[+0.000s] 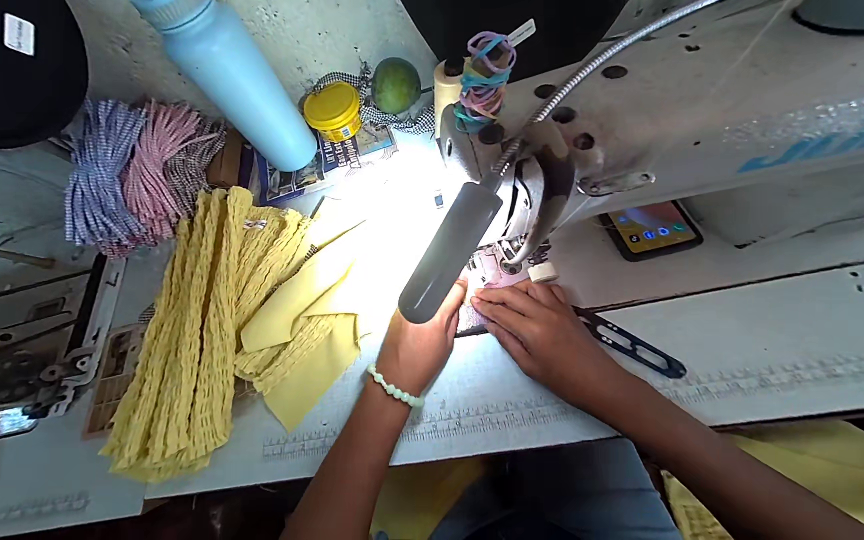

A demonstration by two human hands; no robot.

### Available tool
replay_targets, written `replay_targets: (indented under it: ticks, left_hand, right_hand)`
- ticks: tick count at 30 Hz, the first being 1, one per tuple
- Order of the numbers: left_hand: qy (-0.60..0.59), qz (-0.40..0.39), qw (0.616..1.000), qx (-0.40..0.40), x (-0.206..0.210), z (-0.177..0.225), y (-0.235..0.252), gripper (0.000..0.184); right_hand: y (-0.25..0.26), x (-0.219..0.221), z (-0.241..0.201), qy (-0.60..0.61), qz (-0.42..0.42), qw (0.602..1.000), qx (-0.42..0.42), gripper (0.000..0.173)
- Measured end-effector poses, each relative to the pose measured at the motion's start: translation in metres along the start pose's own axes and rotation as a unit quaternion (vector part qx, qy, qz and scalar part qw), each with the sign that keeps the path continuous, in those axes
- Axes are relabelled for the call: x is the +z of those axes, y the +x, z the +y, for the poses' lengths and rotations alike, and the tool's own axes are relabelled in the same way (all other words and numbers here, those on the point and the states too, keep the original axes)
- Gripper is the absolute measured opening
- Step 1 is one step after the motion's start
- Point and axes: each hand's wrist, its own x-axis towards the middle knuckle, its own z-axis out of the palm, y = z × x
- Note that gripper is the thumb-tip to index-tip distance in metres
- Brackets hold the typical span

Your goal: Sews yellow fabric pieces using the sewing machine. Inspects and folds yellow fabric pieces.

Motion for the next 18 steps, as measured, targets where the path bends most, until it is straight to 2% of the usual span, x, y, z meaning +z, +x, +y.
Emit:
replay_targets:
  ticks: [18]
  left_hand:
    - [0.046, 0.011, 0.998, 0.030, 0.0068, 0.0017, -0.0049, 0.031]
  right_hand:
    - [0.0008, -0.0003, 0.0025, -0.043, 0.013, 0.999, -0.001, 0.031]
